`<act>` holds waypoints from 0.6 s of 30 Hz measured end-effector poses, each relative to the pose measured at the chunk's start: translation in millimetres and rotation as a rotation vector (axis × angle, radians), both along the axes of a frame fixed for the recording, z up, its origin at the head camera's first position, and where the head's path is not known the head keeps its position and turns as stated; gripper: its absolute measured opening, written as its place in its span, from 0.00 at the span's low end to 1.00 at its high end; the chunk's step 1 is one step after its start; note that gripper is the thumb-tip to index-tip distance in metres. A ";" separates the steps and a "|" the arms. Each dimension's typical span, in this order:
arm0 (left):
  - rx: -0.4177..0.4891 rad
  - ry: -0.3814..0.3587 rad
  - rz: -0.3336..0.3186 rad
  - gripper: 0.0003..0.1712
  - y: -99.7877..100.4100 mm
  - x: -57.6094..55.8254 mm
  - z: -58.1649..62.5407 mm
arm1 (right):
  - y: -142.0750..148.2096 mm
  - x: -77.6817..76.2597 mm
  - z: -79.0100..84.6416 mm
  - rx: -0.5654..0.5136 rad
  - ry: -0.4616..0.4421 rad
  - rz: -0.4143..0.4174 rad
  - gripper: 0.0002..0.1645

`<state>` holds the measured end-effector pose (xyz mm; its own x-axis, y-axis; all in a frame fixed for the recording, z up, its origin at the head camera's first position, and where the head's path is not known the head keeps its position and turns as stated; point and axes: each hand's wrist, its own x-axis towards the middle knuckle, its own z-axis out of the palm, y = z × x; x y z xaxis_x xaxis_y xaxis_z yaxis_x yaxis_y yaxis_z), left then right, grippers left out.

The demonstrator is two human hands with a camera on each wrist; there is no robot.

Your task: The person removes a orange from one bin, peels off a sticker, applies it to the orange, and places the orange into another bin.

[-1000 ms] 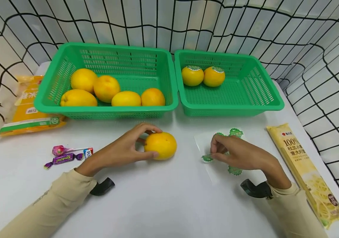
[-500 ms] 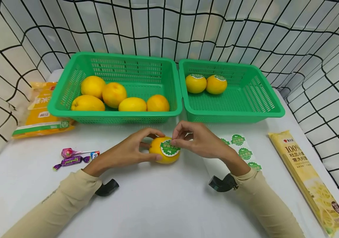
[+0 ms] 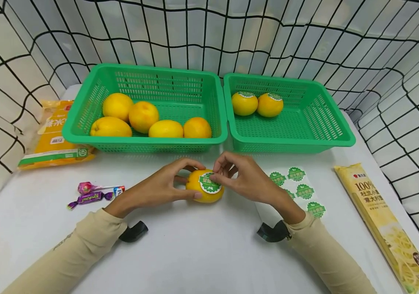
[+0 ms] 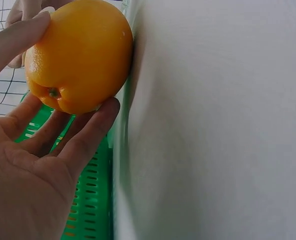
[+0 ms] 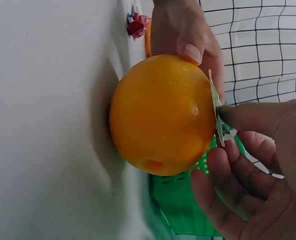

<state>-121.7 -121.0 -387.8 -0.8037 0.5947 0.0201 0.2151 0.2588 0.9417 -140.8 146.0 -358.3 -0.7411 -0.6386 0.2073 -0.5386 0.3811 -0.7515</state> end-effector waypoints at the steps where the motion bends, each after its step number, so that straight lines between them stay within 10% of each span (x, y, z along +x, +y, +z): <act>1: 0.000 -0.001 0.000 0.34 -0.1 0.1 -0.2 | -0.2 1.1 0.4 0.009 0.029 -0.005 0.12; 10: 0.010 -0.018 0.004 0.31 -1.3 -1.9 0.7 | -4.7 11.3 2.6 0.110 0.529 0.009 0.12; 18: 0.026 -0.052 0.015 0.29 -4.6 -1.6 -2.2 | -7.2 16.8 0.0 0.202 0.636 -0.011 0.12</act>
<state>-123.2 -125.6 -390.0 -0.8131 0.5820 -0.0066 0.1618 0.2369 0.9580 -124.0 138.8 -358.3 -0.5206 -0.7036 0.4837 -0.8486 0.4890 -0.2020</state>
